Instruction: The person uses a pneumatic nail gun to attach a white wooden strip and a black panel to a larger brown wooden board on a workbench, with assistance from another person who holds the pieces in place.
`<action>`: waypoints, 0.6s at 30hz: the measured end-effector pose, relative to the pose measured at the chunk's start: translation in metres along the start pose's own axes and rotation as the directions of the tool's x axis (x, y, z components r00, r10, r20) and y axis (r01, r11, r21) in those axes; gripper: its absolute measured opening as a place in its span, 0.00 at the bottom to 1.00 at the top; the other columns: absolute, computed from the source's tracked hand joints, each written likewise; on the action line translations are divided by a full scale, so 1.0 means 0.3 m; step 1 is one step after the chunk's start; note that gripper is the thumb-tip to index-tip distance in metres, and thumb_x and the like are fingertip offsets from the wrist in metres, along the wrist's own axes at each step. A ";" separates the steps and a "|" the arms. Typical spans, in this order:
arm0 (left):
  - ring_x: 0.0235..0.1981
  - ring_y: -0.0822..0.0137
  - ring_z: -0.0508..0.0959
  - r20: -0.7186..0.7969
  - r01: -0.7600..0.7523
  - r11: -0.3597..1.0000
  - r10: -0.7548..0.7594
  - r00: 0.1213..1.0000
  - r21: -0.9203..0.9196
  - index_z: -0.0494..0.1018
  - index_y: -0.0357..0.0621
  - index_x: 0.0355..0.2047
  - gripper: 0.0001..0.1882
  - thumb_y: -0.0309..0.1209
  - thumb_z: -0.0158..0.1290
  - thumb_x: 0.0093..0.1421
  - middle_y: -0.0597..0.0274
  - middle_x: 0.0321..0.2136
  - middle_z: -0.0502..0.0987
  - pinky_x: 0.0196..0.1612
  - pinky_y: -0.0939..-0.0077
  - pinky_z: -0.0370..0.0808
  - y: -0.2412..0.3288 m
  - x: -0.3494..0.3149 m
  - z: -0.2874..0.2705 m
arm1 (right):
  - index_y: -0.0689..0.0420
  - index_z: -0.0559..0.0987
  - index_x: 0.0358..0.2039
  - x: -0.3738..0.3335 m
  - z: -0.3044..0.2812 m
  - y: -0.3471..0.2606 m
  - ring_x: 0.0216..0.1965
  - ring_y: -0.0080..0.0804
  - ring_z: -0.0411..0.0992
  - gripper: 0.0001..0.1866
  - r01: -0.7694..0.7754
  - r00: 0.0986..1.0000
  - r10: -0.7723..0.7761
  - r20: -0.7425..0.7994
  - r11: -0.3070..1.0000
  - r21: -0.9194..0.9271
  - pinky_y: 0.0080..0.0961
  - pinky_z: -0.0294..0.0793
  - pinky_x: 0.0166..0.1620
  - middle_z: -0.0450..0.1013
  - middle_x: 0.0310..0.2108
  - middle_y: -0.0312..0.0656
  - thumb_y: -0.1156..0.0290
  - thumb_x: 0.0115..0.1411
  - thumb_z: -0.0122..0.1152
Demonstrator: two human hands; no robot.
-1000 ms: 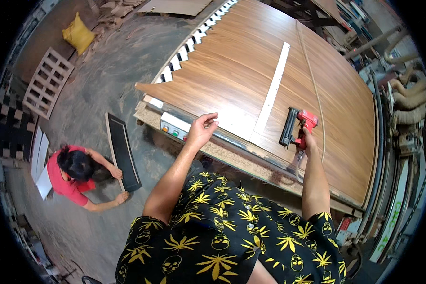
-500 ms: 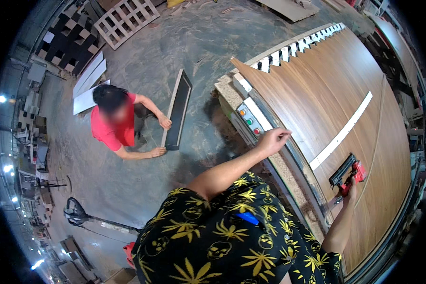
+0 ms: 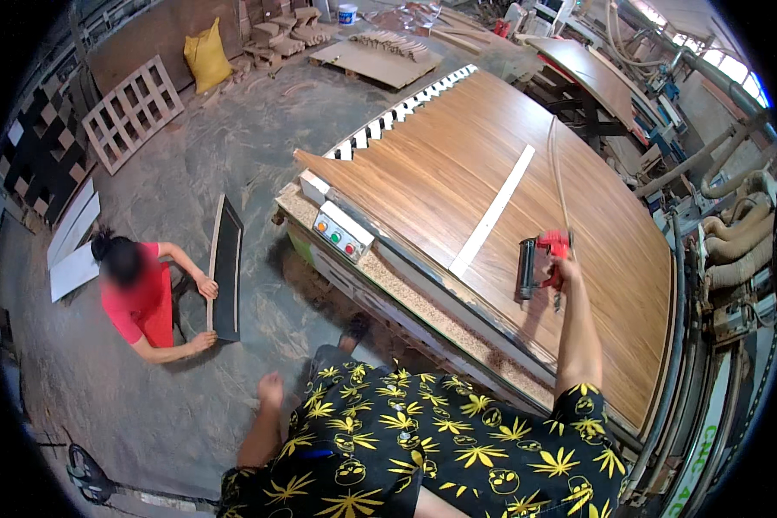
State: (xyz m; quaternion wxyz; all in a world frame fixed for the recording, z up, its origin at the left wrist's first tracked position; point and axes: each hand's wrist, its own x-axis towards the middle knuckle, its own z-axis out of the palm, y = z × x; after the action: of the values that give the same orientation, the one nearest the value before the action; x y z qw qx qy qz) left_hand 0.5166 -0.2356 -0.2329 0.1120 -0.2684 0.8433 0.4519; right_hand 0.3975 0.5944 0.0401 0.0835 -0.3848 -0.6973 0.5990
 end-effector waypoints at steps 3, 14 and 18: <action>0.41 0.59 0.83 -0.007 0.186 0.980 -0.186 0.983 0.077 0.79 0.34 0.49 0.17 0.34 0.57 0.66 0.49 0.42 0.84 0.48 0.65 0.77 -0.199 -0.116 -0.062 | 0.59 0.79 0.44 0.018 -0.130 -0.338 0.28 0.36 0.79 0.17 0.230 0.948 -0.317 -0.030 0.747 -0.624 0.35 0.76 0.32 0.80 0.31 0.44 0.63 0.59 0.69; 0.34 0.53 0.82 0.078 0.102 0.985 -0.114 0.990 0.139 0.80 0.36 0.46 0.18 0.39 0.57 0.65 0.53 0.36 0.84 0.41 0.55 0.76 -0.441 -0.150 -0.096 | 0.53 0.77 0.55 -0.571 0.241 -1.607 0.43 0.40 0.80 0.18 0.746 -0.067 -0.994 0.086 -0.107 -0.658 0.36 0.77 0.45 0.81 0.41 0.46 0.69 0.65 0.63; 0.28 0.55 0.78 0.174 0.012 0.998 0.000 0.985 -0.069 0.80 0.36 0.46 0.18 0.39 0.57 0.65 0.56 0.30 0.82 0.36 0.56 0.74 -0.445 0.020 -0.162 | 0.55 0.78 0.51 -0.917 0.633 -1.896 0.33 0.30 0.75 0.15 0.919 -0.316 -0.946 -0.078 -0.285 -0.272 0.29 0.73 0.35 0.77 0.32 0.39 0.64 0.68 0.61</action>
State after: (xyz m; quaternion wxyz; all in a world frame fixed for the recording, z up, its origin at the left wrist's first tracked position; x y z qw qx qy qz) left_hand 0.5883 -0.3373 -0.3017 0.1773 -0.2341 0.8132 0.5025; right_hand 0.2294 0.2806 0.5957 0.6025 0.2489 -0.7325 0.1962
